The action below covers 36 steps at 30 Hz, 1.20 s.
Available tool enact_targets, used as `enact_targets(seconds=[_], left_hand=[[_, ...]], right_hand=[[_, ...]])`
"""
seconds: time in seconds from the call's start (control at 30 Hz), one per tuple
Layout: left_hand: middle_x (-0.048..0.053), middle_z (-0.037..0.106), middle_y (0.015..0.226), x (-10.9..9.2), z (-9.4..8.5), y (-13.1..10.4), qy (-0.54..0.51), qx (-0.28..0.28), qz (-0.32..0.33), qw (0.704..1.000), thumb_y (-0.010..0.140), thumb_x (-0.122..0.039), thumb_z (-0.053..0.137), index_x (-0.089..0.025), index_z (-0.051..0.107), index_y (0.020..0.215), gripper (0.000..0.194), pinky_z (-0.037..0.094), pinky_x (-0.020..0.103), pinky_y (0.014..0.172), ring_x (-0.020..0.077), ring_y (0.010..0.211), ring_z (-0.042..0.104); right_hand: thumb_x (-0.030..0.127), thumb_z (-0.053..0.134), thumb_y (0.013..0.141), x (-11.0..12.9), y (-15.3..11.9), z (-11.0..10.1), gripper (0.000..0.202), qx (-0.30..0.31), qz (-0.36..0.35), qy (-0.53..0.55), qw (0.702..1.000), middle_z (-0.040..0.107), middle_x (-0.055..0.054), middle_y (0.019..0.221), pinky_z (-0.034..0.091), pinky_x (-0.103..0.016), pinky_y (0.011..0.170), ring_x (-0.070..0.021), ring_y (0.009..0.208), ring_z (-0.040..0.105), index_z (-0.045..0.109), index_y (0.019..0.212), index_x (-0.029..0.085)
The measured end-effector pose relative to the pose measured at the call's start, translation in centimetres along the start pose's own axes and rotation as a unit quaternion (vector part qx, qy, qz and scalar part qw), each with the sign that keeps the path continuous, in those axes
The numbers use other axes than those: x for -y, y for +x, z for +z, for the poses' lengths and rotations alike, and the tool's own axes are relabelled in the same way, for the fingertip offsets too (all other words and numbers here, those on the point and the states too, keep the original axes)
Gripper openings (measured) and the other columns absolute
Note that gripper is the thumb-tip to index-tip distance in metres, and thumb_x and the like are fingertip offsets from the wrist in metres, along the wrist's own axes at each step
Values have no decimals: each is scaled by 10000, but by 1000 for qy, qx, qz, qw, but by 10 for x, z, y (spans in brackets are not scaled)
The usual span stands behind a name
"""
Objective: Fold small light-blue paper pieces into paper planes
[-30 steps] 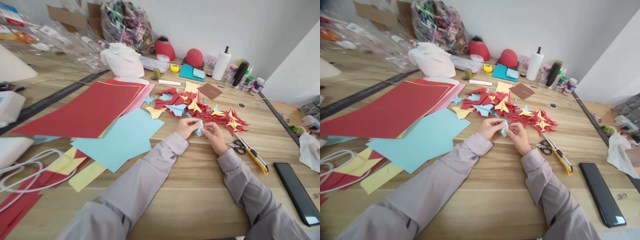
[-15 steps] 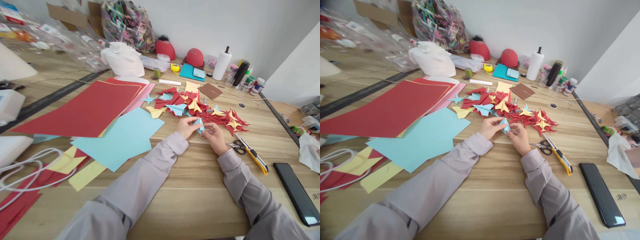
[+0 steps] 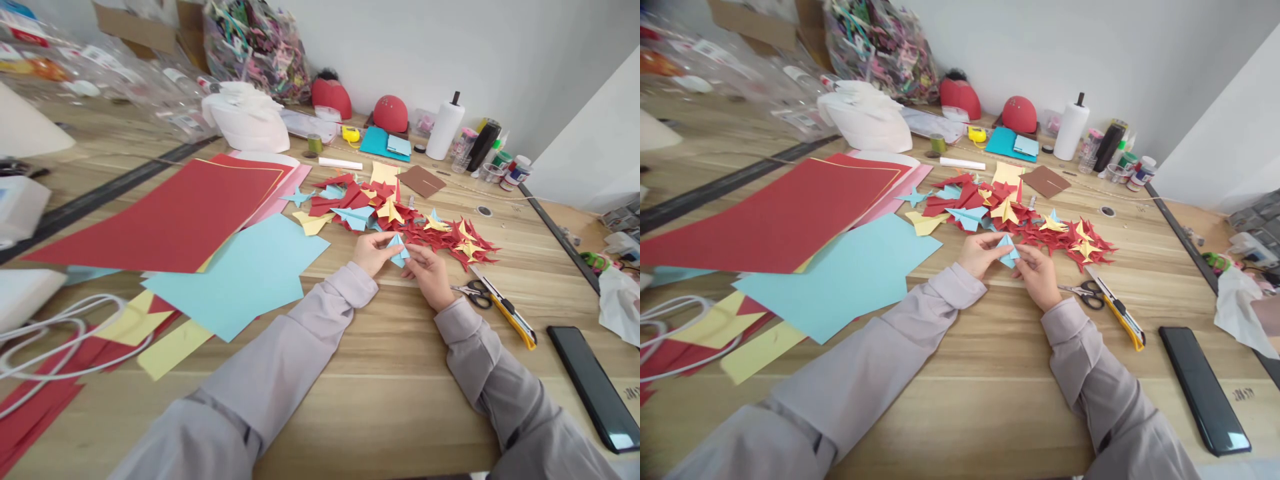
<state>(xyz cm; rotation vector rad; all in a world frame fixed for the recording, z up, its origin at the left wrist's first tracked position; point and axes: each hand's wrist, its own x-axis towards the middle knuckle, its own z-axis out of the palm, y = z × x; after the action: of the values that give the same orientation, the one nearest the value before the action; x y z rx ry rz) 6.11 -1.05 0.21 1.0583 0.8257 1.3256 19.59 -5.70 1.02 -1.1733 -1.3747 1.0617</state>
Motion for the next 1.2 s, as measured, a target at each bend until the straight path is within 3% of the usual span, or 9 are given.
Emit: enact_targets(seconds=[0.17, 0.57, 1.2], left_hand=[[44, 691, 733, -1, 0, 0, -2, 1, -8, 1000, 460, -243, 798, -130, 709, 818, 385, 489, 323, 695, 173, 695, 614], [22, 665, 660, -9, 3, -4, 7, 22, 1, 1000, 458, -218, 789, -136, 710, 753, 317, 458, 294, 654, 148, 636, 582], [37, 677, 644, -5, 2, -1, 38, -1, 7, 999, 508, -326, 779, -141, 714, 686, 264, 480, 303, 618, 163, 610, 597]], right_hand=[[361, 636, 696, 3, -1, 0, 366, -1, 9, 11, 1000, 625, 22, 599, 443, -249, 500, -121, 503, 578, 602, 1008, 173], [482, 637, 689, 3, 1, 2, 396, -17, 26, 1, 1000, 609, 19, 531, 449, -243, 476, -118, 465, 561, 623, 923, 163], [457, 674, 659, 2, 1, 2, 395, -35, 21, 2, 999, 635, 1, 587, 457, -255, 475, -122, 481, 570, 638, 914, 158]])
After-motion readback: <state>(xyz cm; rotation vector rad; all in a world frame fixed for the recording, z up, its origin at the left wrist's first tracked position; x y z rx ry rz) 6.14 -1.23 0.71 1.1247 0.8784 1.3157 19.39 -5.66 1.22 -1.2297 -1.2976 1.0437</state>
